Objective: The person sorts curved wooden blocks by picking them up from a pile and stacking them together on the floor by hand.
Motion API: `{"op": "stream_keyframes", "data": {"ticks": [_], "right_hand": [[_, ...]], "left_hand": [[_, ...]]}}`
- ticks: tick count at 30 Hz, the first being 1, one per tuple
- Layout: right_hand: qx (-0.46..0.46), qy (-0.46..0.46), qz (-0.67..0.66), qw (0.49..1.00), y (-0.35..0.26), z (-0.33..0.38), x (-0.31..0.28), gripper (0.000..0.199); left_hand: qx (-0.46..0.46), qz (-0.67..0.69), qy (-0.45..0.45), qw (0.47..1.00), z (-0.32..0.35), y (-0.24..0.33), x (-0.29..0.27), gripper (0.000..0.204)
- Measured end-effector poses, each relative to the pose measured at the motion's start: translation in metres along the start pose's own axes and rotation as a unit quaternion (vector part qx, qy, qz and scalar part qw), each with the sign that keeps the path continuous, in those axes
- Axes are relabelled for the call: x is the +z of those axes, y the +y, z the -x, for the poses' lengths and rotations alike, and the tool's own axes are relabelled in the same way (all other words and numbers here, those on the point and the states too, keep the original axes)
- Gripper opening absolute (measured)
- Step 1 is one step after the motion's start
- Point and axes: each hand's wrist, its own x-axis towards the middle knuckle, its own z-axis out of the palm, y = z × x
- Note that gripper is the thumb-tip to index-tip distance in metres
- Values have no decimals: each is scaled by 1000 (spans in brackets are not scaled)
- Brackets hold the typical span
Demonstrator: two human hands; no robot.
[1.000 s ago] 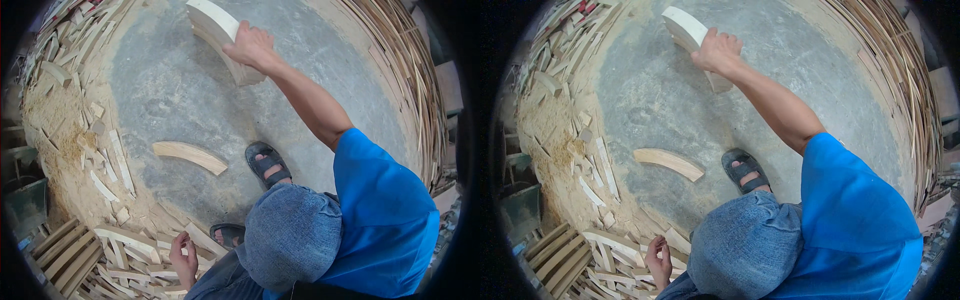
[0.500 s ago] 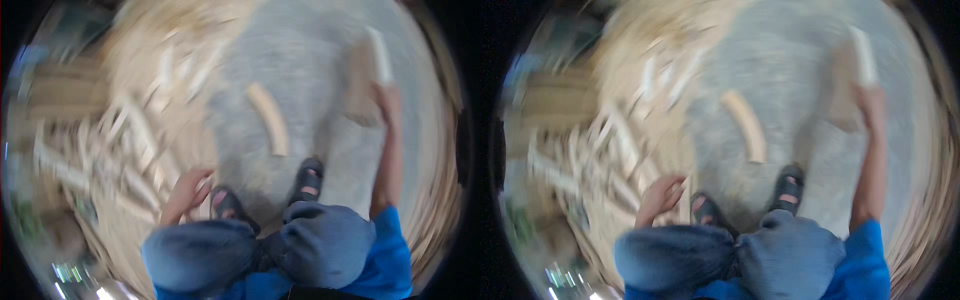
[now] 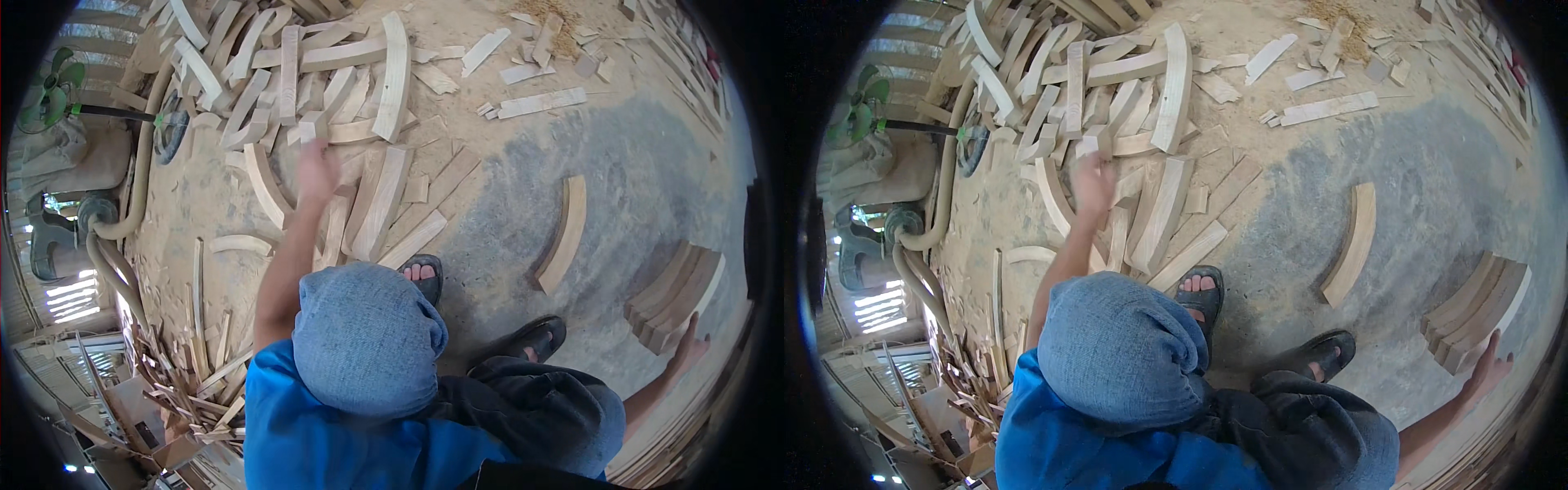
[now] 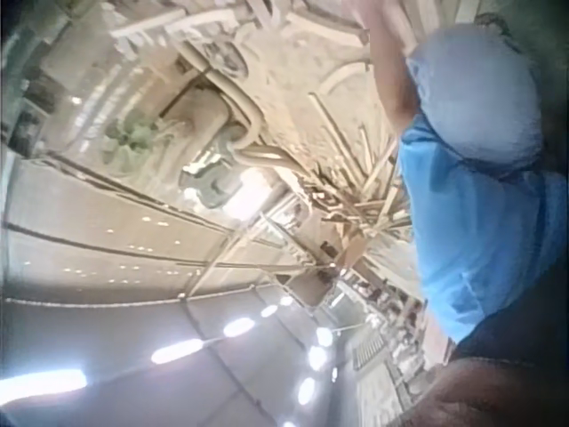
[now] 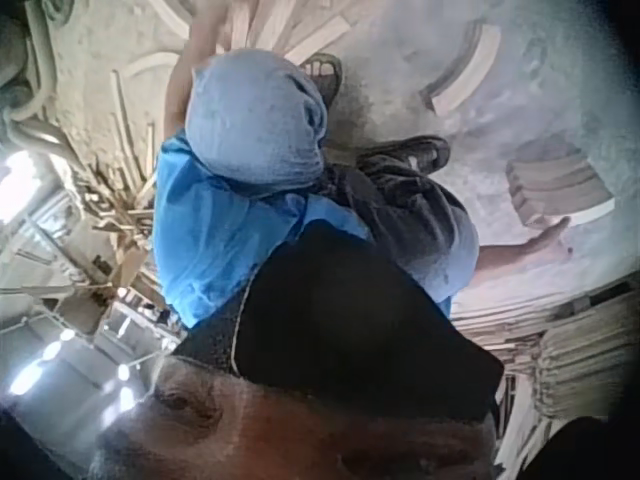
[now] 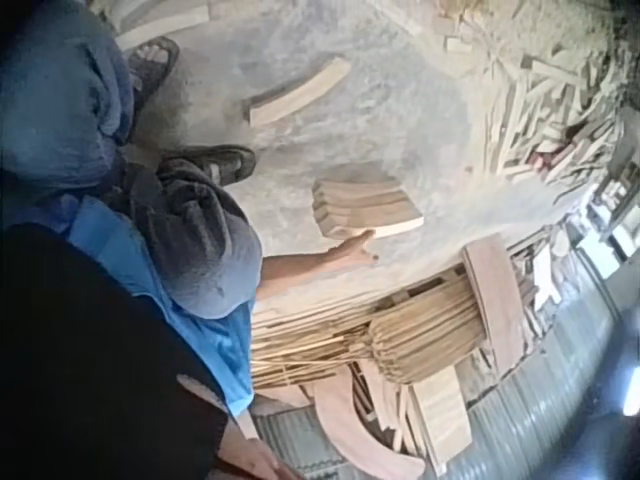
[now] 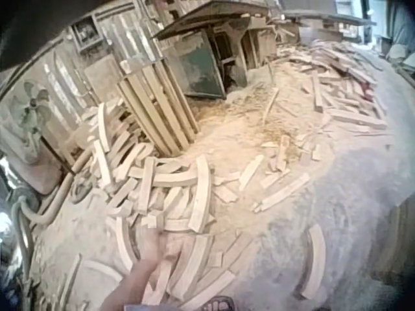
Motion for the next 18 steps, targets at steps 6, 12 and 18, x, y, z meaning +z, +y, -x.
{"op": "stream_keyframes", "data": {"ticks": [6, 12, 18], "right_hand": [[-50, 85, -18, 995, -25, 40, -41, 83], [-142, 35, -92, 985, -126, 117, -66, 58], [-311, -89, -45, 945, -144, 149, 28, 48]], "left_hand": [[-164, -114, -99, 975, 10, -113, 29, 56], [-234, 272, -114, 926, 46, -88, 14, 42], [-259, 489, -205, 807, 48, -33, -36, 35]]}}
